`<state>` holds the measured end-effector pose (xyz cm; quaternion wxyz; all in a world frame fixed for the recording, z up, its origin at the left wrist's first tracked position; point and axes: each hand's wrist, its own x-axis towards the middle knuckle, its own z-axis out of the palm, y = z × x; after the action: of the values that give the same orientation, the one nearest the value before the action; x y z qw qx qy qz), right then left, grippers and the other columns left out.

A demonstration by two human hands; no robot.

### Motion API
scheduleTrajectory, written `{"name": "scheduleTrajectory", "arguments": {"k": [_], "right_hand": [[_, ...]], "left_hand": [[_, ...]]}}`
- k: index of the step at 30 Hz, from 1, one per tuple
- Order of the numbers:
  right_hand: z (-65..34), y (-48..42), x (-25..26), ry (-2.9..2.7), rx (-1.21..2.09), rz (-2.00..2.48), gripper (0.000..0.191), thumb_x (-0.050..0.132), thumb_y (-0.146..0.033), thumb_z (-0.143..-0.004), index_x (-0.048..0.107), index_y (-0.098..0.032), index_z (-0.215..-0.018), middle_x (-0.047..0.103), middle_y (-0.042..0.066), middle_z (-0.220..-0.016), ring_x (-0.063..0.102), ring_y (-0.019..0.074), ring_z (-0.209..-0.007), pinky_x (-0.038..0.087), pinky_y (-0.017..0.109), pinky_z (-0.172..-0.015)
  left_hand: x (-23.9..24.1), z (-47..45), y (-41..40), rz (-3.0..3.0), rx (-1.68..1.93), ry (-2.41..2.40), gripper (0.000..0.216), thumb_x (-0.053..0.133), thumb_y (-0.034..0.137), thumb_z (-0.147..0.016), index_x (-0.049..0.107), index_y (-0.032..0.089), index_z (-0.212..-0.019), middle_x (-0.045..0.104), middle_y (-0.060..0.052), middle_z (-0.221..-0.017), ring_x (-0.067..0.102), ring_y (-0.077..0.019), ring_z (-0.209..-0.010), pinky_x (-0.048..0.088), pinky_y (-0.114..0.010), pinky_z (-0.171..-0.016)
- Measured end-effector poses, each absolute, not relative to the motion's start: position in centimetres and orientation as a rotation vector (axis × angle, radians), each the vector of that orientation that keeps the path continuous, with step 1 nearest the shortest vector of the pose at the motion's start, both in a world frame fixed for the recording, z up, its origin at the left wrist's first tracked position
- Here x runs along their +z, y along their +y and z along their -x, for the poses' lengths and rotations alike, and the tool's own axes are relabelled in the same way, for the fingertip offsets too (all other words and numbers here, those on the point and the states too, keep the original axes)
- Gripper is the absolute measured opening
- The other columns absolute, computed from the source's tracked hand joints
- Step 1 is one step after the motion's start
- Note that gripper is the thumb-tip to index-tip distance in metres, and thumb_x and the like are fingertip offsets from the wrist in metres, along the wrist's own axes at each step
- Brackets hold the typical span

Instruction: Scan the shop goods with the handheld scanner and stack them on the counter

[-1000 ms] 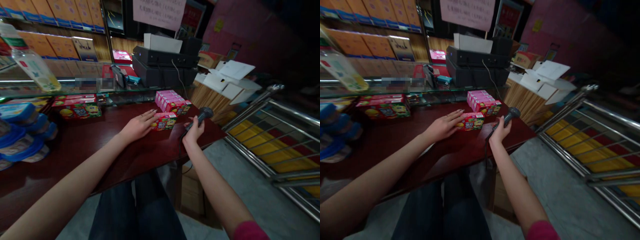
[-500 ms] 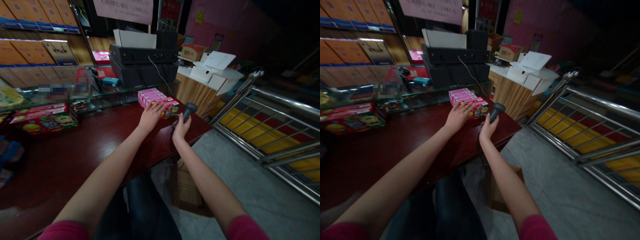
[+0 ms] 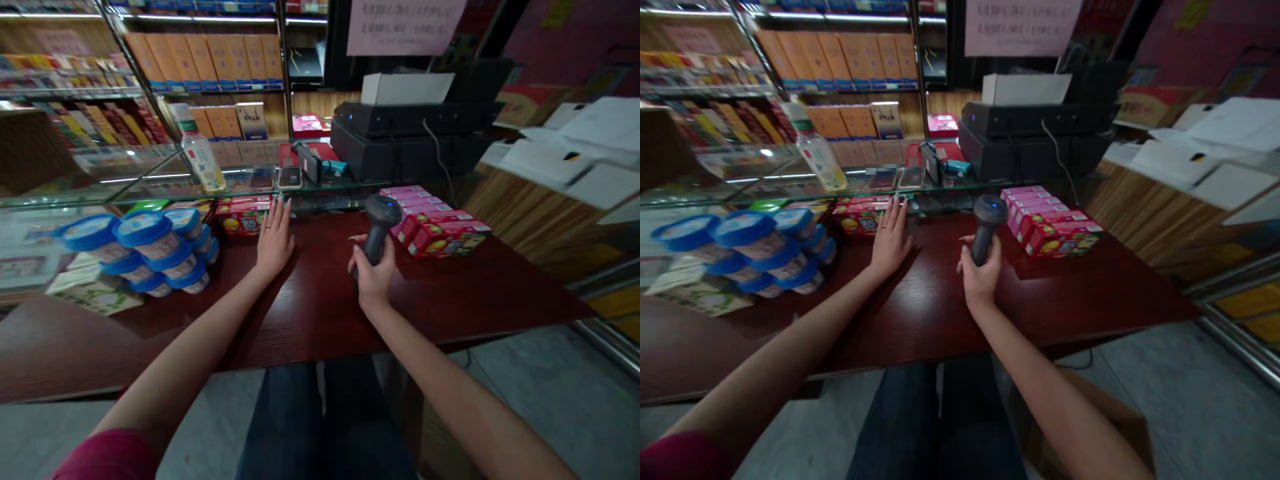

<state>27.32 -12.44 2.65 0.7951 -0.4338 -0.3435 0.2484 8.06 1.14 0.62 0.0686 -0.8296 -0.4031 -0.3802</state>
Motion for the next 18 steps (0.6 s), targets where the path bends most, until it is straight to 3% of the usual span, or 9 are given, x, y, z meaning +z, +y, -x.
{"name": "scheduleTrajectory", "arguments": {"k": [6, 11, 14, 18], "right_hand": [[-18.9, -7.8, 2.0, -0.848, 0.970, 0.921, 0.028, 0.076, -0.025, -0.076, 0.058, -0.023, -0.097, 0.068, -0.004, -0.087, 0.054, 0.0065, -0.053, 0.045, 0.021, -0.047], [-20.0, -6.7, 1.8, -1.012, 1.072, 0.932, 0.037, 0.083, -0.031, -0.076, 0.058, -0.024, -0.101, 0.067, -0.005, -0.087, 0.056, 0.0080, -0.054, 0.049, 0.023, -0.049], [-21.3, -7.8, 2.1, -1.039, 1.003, 0.977, 0.041, 0.084, -0.029, -0.076, 0.059, -0.026, -0.108, 0.068, -0.004, -0.090, 0.052, 0.0073, -0.049, 0.043, 0.023, -0.041], [-21.5, -10.0, 2.9, -0.999, 0.998, 0.978, 0.022, 0.077, -0.028, -0.084, 0.060, -0.026, -0.099, 0.067, -0.002, -0.090, 0.050, 0.0080, -0.048, 0.039, 0.024, -0.037]], "left_hand": [[0.0, 0.2, 3.0, 2.205, -1.327, -1.482, 0.089, 0.055, 0.007, -0.082, 0.024, 0.010, -0.166, 0.019, -0.022, -0.175, 0.004, -0.0334, -0.166, 0.011, -0.066, -0.132], [1.0, -0.1, 2.9, 2.309, -1.190, -1.442, 0.060, 0.049, 0.007, -0.092, 0.050, 0.018, -0.151, 0.041, -0.017, -0.168, 0.014, -0.0336, -0.165, 0.005, -0.075, -0.129], [1.4, -0.2, 2.8, 2.422, -1.137, -1.287, 0.049, 0.046, 0.011, -0.100, 0.057, 0.023, -0.146, 0.041, -0.012, -0.169, 0.021, -0.0318, -0.164, 0.020, -0.072, -0.129], [1.0, -0.1, 3.0, 2.513, -1.127, -1.140, 0.047, 0.045, 0.018, -0.107, 0.054, 0.027, -0.152, 0.051, -0.009, -0.163, 0.043, -0.0242, -0.154, 0.044, -0.049, -0.125]]}}
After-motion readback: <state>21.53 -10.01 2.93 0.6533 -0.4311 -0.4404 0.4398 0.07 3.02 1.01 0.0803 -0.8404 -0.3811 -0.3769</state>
